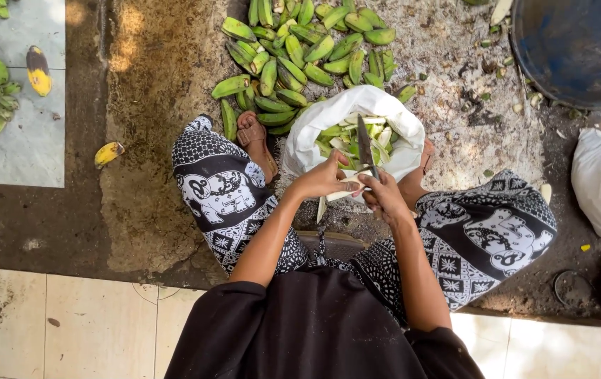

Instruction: The person sits on the ground and peels green bananas using a knife. They hold the banana in their left hand and use the knife in their right hand to remove the peel, placing the peeled fruit into a white sack.

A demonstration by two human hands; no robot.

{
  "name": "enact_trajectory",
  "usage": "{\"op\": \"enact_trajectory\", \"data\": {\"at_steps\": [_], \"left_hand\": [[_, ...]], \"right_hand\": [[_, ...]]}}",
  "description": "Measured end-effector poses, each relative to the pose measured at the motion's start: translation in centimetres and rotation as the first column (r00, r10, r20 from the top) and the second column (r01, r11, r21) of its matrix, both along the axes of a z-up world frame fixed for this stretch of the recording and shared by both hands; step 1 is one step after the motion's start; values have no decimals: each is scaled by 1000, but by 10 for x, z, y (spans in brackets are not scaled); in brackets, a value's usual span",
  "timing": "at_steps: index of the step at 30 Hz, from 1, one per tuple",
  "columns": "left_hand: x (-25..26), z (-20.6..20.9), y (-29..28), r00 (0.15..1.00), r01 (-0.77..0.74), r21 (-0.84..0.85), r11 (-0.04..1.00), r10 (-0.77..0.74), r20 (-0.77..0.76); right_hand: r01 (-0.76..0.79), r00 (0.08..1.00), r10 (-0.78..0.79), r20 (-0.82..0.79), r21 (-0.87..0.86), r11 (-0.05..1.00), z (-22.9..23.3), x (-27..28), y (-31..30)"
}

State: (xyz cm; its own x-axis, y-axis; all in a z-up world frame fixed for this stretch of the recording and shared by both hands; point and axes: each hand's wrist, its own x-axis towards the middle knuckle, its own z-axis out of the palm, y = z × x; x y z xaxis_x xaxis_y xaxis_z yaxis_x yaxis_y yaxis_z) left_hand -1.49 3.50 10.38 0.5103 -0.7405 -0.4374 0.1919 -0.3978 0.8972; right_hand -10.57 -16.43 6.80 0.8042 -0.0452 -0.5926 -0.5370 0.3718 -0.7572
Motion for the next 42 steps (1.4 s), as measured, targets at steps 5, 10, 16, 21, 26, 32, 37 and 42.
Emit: {"op": "enact_trajectory", "data": {"at_steps": [5,10,16,21,26,32,37,42], "left_hand": [[15,-20,3,974,-219,-55,974,222,38],[33,-9,10,948,-314,-56,948,316,32],[32,14,8,950,-312,198,929,310,40],[37,6,6,953,-303,198,932,292,79],[66,-13,-1,928,-371,99,923,366,70],[157,-57,-9,740,-664,34,747,663,-112],[238,-137,17,657,-738,311,599,743,127],[313,-259,84,858,-393,903,175,-283,428]], "right_hand": [[108,993,-119,-16,-307,946,105,38,-56],[339,921,-354,163,-782,522,203,88,-154],[534,843,-275,462,-784,316,157,53,-247],[713,651,-398,646,-341,613,182,50,-142],[563,781,-403,477,-260,784,157,40,-92],[494,853,-463,241,-85,865,111,37,-107],[472,871,-440,218,-125,873,97,40,-114],[481,876,-468,112,-268,835,88,51,-105]]}}
